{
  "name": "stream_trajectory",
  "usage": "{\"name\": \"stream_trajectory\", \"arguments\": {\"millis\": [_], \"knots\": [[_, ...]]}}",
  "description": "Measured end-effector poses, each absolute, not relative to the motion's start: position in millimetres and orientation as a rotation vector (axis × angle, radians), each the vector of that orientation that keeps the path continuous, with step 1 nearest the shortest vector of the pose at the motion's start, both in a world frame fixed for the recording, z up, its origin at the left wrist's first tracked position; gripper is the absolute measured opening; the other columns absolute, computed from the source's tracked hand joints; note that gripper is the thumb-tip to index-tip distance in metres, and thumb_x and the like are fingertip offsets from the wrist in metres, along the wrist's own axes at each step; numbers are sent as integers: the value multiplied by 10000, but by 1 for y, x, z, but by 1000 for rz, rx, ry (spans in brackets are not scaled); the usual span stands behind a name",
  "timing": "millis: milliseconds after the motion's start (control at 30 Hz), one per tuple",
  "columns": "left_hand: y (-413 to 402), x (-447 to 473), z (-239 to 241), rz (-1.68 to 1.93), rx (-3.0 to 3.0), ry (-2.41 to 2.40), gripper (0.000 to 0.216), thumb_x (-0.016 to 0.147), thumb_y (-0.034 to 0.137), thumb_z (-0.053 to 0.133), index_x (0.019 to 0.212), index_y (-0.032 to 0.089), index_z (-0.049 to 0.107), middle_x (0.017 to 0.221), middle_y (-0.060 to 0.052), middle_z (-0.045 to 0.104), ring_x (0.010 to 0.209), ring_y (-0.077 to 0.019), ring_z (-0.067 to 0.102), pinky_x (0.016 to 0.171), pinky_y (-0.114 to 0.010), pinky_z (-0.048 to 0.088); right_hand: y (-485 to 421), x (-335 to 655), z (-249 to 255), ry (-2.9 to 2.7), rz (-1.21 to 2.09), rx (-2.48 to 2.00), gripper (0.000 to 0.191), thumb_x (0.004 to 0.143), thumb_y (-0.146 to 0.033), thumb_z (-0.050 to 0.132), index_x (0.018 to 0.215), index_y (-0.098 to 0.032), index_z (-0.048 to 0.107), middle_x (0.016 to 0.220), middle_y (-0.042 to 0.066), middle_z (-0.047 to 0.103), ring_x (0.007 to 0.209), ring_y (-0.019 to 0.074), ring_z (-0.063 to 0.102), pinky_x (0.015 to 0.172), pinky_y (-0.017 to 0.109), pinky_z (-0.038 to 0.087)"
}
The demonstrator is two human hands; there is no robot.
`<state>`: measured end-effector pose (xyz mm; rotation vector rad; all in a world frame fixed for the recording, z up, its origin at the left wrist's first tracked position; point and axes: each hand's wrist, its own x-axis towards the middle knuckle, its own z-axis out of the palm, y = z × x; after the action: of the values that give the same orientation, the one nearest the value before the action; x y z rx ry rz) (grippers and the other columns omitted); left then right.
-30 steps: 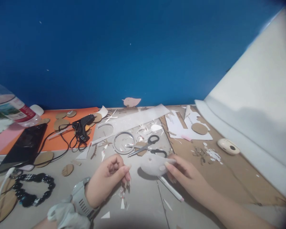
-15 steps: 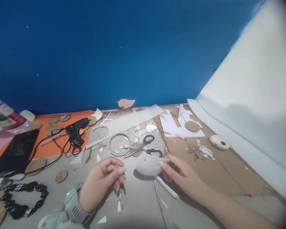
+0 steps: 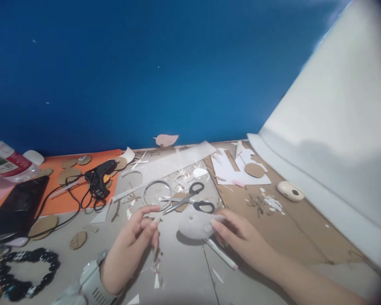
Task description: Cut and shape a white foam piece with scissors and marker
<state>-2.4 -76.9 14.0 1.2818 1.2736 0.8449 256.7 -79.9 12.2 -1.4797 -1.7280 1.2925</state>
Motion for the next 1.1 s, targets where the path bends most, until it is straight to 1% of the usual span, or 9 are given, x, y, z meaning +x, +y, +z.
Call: {"name": "stream_trajectory", "arguments": {"millis": [100, 133, 200, 367, 533, 667, 733, 833, 1100], "knots": [[-75, -3, 16, 777, 1270, 1312, 309, 860, 488, 515, 835, 181, 539, 587, 15, 614, 516, -109, 496, 547, -221, 397, -80, 256, 13, -1719, 1305, -1477, 313, 951, -465, 395, 778, -211, 452, 598, -50, 471, 564, 130, 465, 558, 246, 369], [-75, -2, 16, 767, 1253, 1326, 330, 846, 502, 528, 772, 180, 532, 584, 8, 624, 501, -106, 487, 522, -216, 386, -80, 256, 13, -1731, 1292, -1467, 312, 951, -461, 397, 773, -210, 450, 602, -48, 473, 567, 130, 464, 562, 247, 370], [-74, -2, 17, 768, 1239, 1350, 352, 826, 520, 547, 746, 177, 539, 570, 5, 626, 492, -103, 468, 499, -208, 368, -79, 256, 14, -1760, 1257, -1453, 314, 952, -452, 396, 761, -208, 446, 617, -40, 486, 585, 134, 470, 571, 251, 375], [-71, -2, 14, 786, 1296, 1378, 365, 844, 518, 522, 772, 166, 585, 620, 3, 624, 484, -87, 403, 484, -203, 335, -77, 257, 13, -1803, 1223, -1481, 304, 951, -445, 394, 785, -203, 471, 609, -34, 492, 578, 137, 488, 552, 251, 385], [-74, 2, 8, 819, 1328, 1253, 326, 914, 463, 431, 1012, 182, 565, 667, 17, 596, 534, -96, 451, 531, -213, 374, -77, 257, 11, -1808, 1251, -1486, 316, 947, -468, 403, 802, -196, 470, 588, -46, 484, 524, 114, 477, 536, 239, 388], [-82, 6, 6, 830, 1311, 1105, 328, 959, 435, 332, 1140, 195, 465, 602, 60, 468, 507, -91, 424, 522, -209, 374, -81, 254, 14, -1781, 1497, -1386, 373, 957, -507, 343, 760, -200, 420, 525, -85, 389, 403, 78, 405, 471, 224, 372], [-87, 7, 5, 795, 1336, 1016, 338, 969, 429, 303, 1184, 197, 421, 594, 68, 437, 497, -87, 402, 516, -205, 364, -83, 252, 16, -1774, 1676, -1304, 396, 956, -525, 325, 752, -197, 412, 542, -79, 391, 418, 79, 441, 457, 219, 371], [-92, 7, 5, 729, 1359, 903, 346, 973, 427, 297, 1211, 195, 391, 577, 74, 418, 493, -84, 358, 497, -196, 320, -86, 251, 15, -1752, 1793, -1258, 372, 961, -498, 356, 768, -188, 429, 572, -69, 426, 460, 80, 498, 483, 214, 384], [-95, 10, 5, 684, 1257, 832, 354, 967, 440, 308, 1203, 188, 384, 556, 84, 344, 483, -90, 292, 449, -192, 245, -87, 251, 10, -1661, 1814, -1227, 331, 964, -464, 397, 791, -188, 456, 544, -83, 439, 447, 67, 513, 495, 200, 376]]}}
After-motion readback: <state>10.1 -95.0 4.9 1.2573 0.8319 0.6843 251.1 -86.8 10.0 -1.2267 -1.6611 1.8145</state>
